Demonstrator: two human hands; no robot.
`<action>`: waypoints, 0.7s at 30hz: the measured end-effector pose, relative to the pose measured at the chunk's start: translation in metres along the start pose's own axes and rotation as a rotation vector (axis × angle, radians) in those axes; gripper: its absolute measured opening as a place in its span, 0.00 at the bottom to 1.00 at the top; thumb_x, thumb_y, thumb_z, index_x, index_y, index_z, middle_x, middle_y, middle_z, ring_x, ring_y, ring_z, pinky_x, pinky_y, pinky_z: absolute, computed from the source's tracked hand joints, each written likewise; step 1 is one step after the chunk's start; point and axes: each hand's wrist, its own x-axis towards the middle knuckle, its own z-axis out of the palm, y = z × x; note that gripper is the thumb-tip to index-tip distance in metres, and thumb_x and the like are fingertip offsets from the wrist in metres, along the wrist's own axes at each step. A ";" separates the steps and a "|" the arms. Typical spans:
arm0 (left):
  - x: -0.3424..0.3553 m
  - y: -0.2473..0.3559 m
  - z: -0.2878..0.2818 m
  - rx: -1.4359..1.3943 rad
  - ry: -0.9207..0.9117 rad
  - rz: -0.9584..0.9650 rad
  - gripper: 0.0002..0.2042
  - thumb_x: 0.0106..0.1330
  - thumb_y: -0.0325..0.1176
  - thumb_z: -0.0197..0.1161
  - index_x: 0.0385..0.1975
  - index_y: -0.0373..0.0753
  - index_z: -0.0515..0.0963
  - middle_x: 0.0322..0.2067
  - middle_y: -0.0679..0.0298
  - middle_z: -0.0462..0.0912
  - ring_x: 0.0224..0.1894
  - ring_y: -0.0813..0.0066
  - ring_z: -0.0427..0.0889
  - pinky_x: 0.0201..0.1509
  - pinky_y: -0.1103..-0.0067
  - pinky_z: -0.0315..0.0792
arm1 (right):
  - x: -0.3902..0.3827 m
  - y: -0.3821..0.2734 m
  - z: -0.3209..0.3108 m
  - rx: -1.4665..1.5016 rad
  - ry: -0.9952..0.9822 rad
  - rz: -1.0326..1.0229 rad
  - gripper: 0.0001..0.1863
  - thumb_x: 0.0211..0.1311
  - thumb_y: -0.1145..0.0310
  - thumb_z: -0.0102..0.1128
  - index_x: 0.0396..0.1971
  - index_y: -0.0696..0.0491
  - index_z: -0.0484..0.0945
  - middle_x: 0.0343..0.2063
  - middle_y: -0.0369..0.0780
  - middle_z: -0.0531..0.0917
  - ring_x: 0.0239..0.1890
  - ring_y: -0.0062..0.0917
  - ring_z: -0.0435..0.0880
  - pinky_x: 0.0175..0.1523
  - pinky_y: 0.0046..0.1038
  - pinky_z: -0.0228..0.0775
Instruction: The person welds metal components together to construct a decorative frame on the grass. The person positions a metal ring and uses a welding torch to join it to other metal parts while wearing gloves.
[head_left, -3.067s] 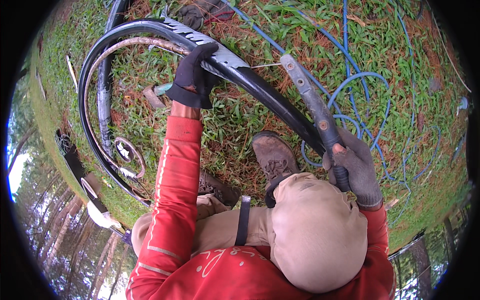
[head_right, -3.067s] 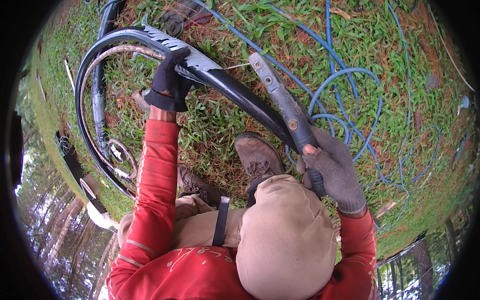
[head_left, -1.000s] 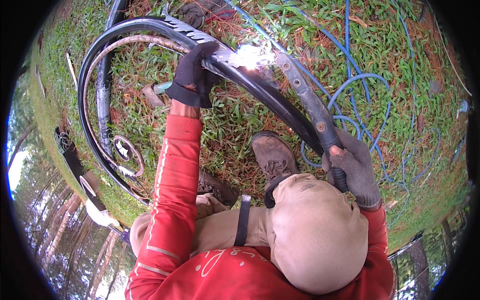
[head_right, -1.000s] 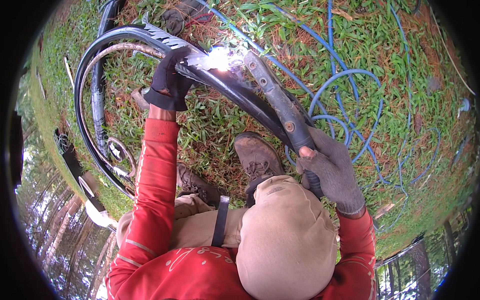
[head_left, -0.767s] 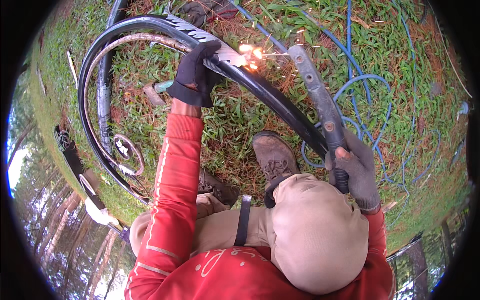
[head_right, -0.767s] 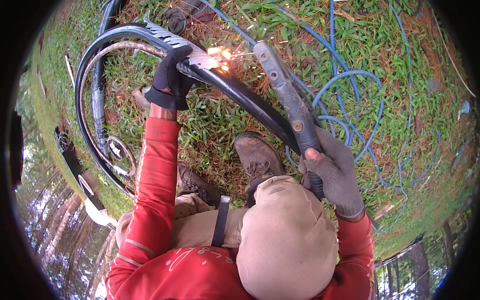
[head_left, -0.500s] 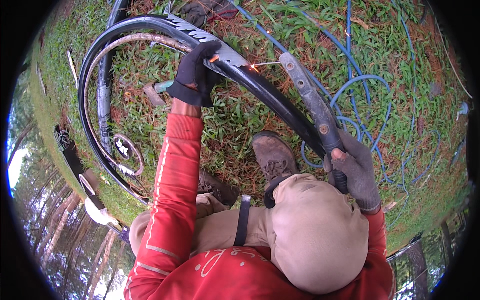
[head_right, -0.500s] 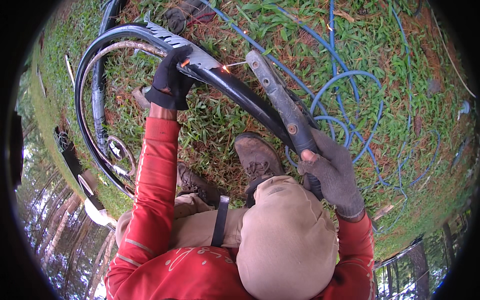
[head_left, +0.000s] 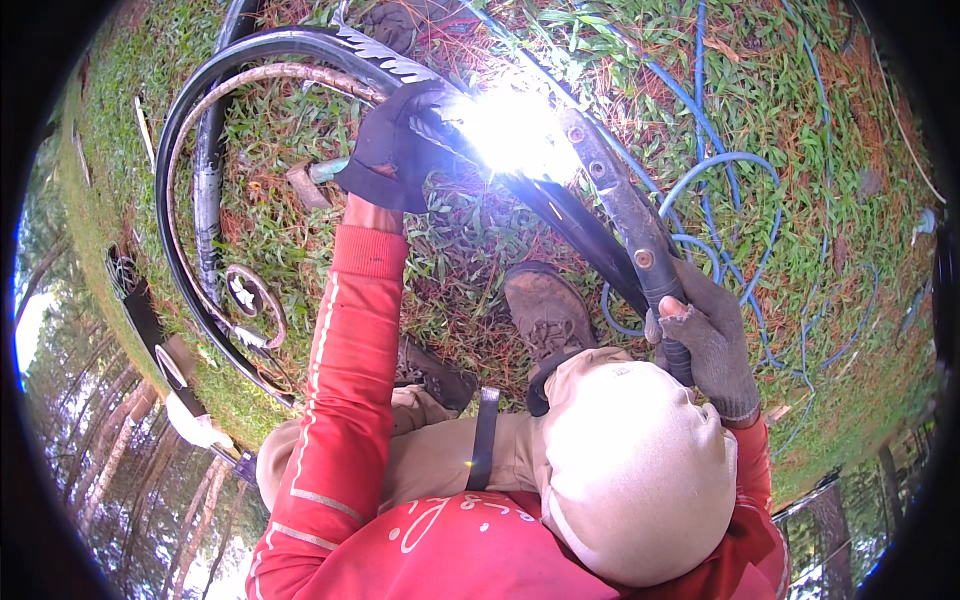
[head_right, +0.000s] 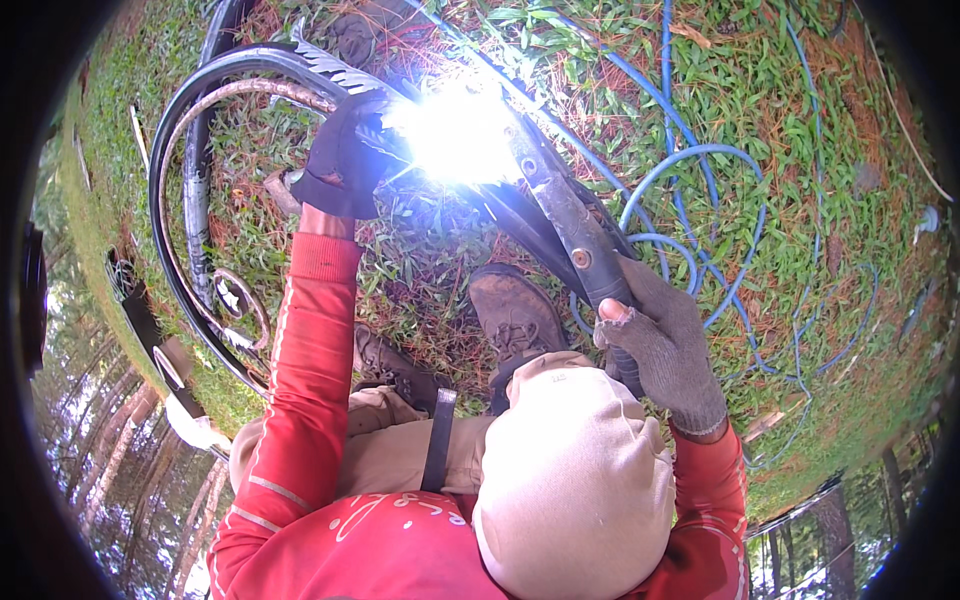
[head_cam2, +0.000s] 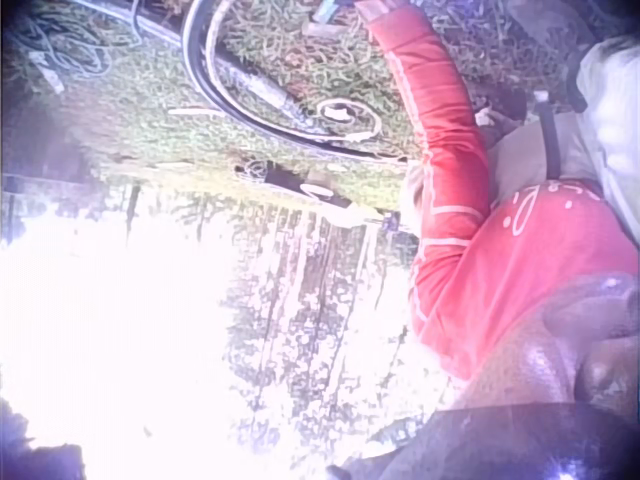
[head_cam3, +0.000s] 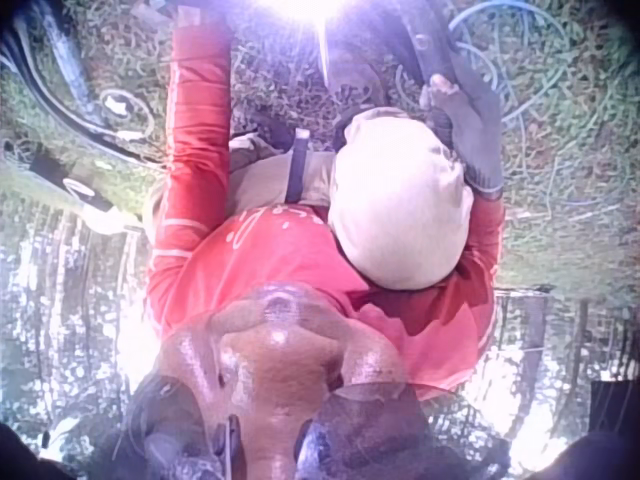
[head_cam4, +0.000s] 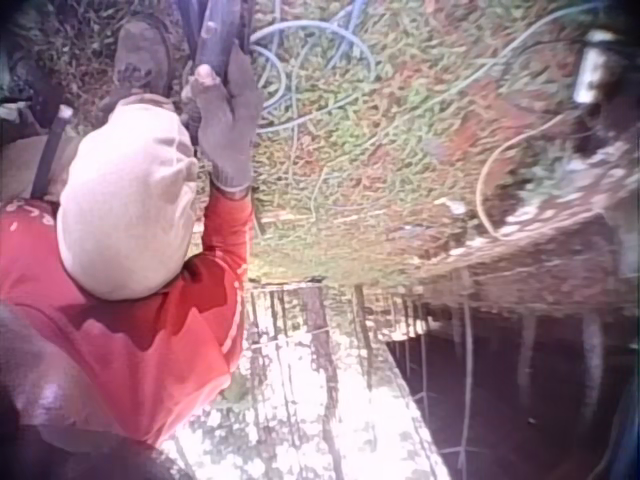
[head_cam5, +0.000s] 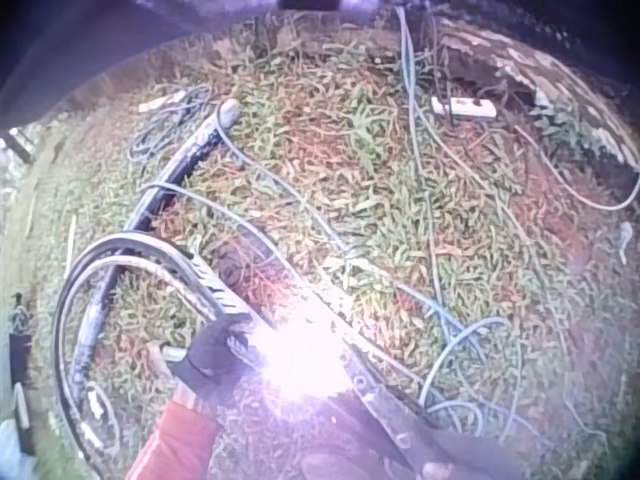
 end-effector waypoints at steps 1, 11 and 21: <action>-0.010 0.003 0.024 0.326 0.218 0.075 0.17 0.82 0.39 0.61 0.57 0.30 0.82 0.50 0.52 0.89 0.48 0.60 0.91 0.52 0.64 0.89 | 0.000 0.000 -0.001 -0.001 0.003 0.003 0.31 0.78 0.55 0.68 0.72 0.58 0.78 0.32 0.35 0.84 0.30 0.16 0.81 0.35 0.26 0.72; -0.010 0.009 0.014 0.536 0.267 0.024 0.19 0.83 0.41 0.59 0.57 0.29 0.83 0.39 0.61 0.83 0.37 0.65 0.87 0.41 0.67 0.88 | 0.004 -0.005 0.000 -0.017 -0.020 0.036 0.28 0.78 0.61 0.65 0.71 0.59 0.78 0.29 0.35 0.84 0.25 0.17 0.81 0.33 0.26 0.72; -0.008 0.005 0.026 0.478 0.356 0.059 0.13 0.80 0.37 0.63 0.50 0.34 0.86 0.36 0.62 0.87 0.37 0.64 0.89 0.43 0.66 0.87 | -0.001 0.003 0.000 -0.007 0.034 -0.018 0.31 0.77 0.57 0.66 0.72 0.59 0.77 0.30 0.34 0.83 0.24 0.16 0.79 0.30 0.25 0.70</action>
